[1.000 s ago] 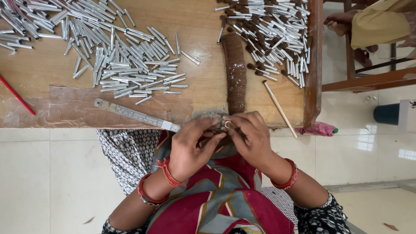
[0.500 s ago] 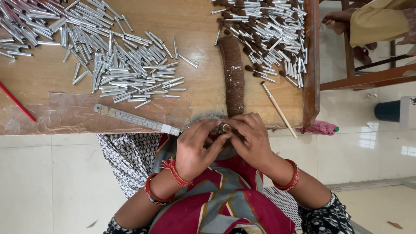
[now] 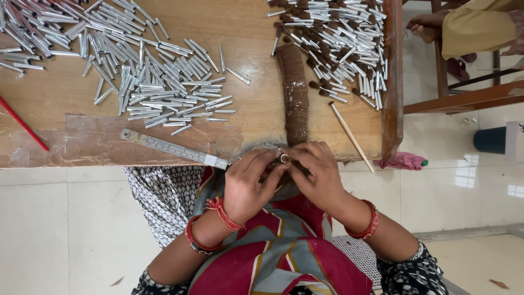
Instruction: The person sits at a workbench assembling cosmetic brushes. They pick up a metal ferrule tube, fit it onto a bristle head, dip the joined end into a hole in the bench holding adhesive, and set the assembled brush aside, repeating the cycle with the piles of parts on the bench.
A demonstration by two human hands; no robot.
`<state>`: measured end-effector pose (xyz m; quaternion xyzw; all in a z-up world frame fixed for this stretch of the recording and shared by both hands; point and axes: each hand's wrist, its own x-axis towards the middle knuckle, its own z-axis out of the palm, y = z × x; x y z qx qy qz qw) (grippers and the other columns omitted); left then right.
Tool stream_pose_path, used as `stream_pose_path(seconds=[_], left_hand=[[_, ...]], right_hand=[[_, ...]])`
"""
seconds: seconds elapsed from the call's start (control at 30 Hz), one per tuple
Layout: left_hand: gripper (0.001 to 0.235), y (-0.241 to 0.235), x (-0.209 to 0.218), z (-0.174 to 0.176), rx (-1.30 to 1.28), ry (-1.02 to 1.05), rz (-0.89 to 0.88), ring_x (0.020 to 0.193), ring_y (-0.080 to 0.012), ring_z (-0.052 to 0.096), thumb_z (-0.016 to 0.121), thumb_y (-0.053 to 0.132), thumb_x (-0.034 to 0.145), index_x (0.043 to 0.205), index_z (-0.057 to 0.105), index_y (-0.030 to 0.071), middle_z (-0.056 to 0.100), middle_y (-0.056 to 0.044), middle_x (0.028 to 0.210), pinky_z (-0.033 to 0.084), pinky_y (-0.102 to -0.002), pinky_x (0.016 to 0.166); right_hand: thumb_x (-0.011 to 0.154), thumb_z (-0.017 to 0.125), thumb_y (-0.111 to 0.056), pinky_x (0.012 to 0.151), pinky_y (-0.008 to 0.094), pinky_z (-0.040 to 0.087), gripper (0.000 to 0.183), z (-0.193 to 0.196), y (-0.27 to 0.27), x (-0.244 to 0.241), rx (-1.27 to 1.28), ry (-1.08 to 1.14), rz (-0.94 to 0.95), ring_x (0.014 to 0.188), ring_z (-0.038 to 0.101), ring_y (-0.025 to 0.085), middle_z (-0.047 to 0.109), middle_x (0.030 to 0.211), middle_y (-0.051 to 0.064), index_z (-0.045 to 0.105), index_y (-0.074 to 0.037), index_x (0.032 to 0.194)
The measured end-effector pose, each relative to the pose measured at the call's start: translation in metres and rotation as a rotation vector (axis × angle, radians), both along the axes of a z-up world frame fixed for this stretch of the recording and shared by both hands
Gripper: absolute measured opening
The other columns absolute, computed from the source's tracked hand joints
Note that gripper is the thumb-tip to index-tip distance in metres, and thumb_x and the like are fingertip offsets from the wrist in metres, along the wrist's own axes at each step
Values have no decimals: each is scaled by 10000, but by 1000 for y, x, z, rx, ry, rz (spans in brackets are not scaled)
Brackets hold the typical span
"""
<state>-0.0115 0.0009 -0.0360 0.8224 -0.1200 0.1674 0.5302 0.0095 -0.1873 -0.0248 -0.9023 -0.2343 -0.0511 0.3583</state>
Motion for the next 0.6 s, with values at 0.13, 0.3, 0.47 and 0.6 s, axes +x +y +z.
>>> stream_pose_path(seconds=[0.13, 0.3, 0.47, 0.6], left_hand=[[237, -1, -1, -4, 21, -52, 24, 916, -325, 712, 805, 96, 882, 1082, 698, 24, 720, -136, 1044, 585, -397, 792], [216, -2, -2, -11, 34, -69, 26, 903, -314, 716, 793, 72, 889, 1083, 703, 34, 731, -127, 1043, 581, -397, 782], [245, -2, -2, -13, 54, -93, 23, 915, -315, 716, 773, 39, 871, 1105, 702, 29, 725, -125, 1053, 583, -404, 796], [243, -2, -1, -16, 58, -95, 28, 898, -312, 711, 782, 36, 867, 1095, 697, 26, 726, -126, 1059, 578, -403, 777]], right_hand=[[844, 754, -54, 828, 403, 502, 351, 19, -1, 3, -19, 75, 3, 963, 628, 309, 691, 1054, 84, 735, -68, 1194], [854, 793, -105, 900, 384, 532, 431, 43, -1, 3, 73, 169, 57, 1049, 669, 296, 708, 1145, 123, 700, -32, 1269], [859, 819, -114, 802, 299, 568, 377, 31, 0, 7, 176, 279, -21, 924, 726, 191, 730, 1083, 106, 739, -51, 1221], [886, 808, -99, 765, 268, 564, 254, 26, 3, 11, 240, 327, -22, 875, 710, 159, 732, 1028, 94, 782, -45, 1133]])
